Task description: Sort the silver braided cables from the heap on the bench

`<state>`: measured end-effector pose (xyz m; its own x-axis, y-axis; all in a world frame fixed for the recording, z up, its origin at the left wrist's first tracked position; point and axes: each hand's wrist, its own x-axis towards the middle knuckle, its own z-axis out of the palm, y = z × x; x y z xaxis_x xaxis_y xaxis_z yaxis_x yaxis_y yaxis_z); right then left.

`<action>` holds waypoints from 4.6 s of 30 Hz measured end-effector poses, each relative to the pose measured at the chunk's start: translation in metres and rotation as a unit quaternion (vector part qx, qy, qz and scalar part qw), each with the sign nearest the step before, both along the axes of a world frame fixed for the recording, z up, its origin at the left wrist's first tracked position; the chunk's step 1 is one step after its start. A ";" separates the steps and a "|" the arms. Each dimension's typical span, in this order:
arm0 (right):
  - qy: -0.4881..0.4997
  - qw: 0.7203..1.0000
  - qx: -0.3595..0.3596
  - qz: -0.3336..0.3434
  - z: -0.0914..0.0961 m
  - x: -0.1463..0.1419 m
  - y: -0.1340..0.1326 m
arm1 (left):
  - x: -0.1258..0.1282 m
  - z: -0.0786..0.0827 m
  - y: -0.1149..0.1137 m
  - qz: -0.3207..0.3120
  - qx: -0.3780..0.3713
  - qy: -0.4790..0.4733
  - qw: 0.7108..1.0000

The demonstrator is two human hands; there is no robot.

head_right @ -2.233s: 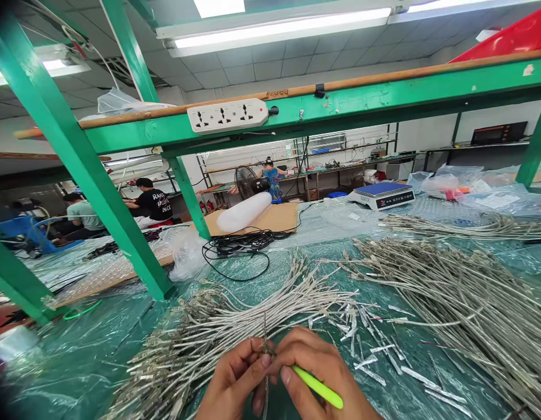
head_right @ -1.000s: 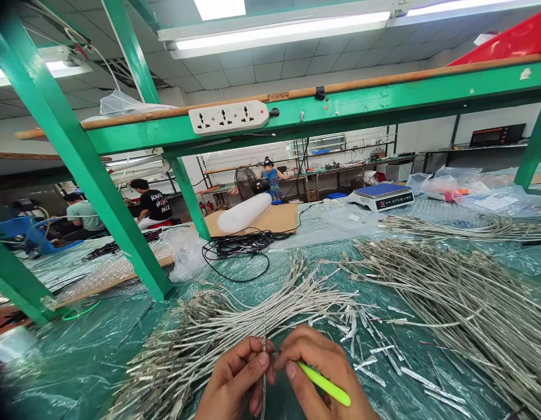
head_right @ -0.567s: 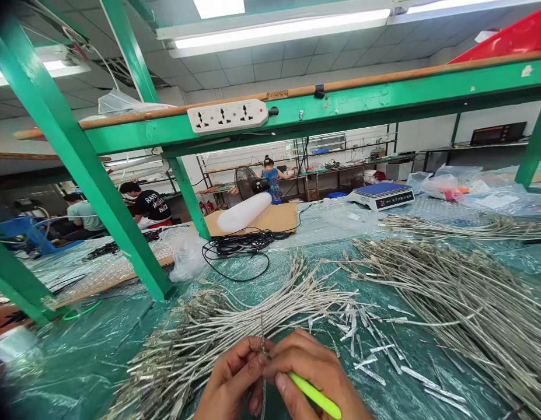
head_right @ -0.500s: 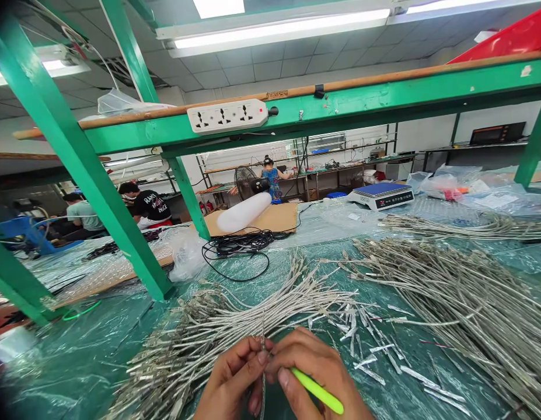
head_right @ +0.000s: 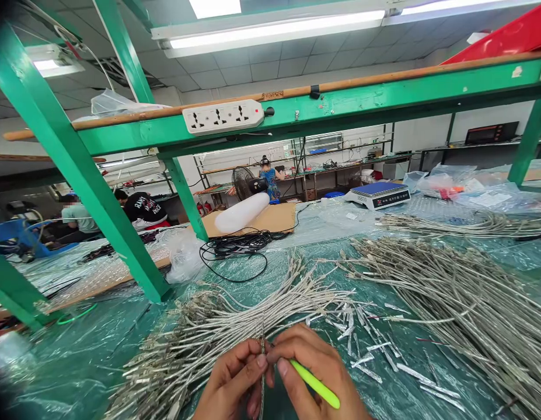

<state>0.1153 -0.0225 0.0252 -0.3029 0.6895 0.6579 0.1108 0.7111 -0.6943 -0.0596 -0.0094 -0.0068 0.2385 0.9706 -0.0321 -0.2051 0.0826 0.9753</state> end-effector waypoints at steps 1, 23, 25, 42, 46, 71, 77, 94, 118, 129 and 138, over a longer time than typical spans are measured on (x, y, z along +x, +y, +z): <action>-0.002 1.000 0.006 0.014 -0.001 0.000 0.001 | -0.001 -0.001 0.000 0.000 0.002 -0.002 1.000; 0.003 1.000 -0.007 -0.016 -0.002 0.004 -0.002 | 0.001 0.001 -0.002 0.001 -0.006 0.006 1.000; -0.005 1.000 -0.009 -0.012 -0.002 0.003 -0.002 | 0.002 0.001 -0.002 0.000 -0.002 0.006 1.000; -0.004 1.000 0.015 -0.011 -0.006 0.004 -0.003 | 0.000 -0.006 0.003 0.015 -0.014 -0.007 1.000; -0.005 1.000 0.023 -0.009 -0.007 0.002 -0.001 | -0.001 0.000 0.000 0.022 -0.007 -0.023 0.999; -0.067 0.988 0.131 -0.034 -0.028 -0.013 0.004 | 0.002 -0.012 0.002 0.029 -0.001 -0.012 1.000; -0.085 0.992 0.076 -0.059 -0.017 -0.007 0.000 | 0.003 0.006 -0.002 0.014 0.007 0.030 0.999; 0.002 0.936 0.093 -0.341 -0.020 0.034 0.022 | 0.009 -0.001 -0.007 0.002 -0.012 0.034 0.999; -0.095 0.972 0.109 -0.187 -0.021 0.011 0.002 | 0.009 -0.002 -0.007 0.046 0.023 0.079 0.996; -0.109 0.981 0.123 -0.102 -0.011 0.002 -0.002 | 0.009 0.001 -0.010 0.058 0.030 0.079 0.995; -0.092 0.987 0.085 -0.105 -0.009 0.002 -0.007 | 0.009 -0.003 -0.007 0.049 0.037 0.093 0.994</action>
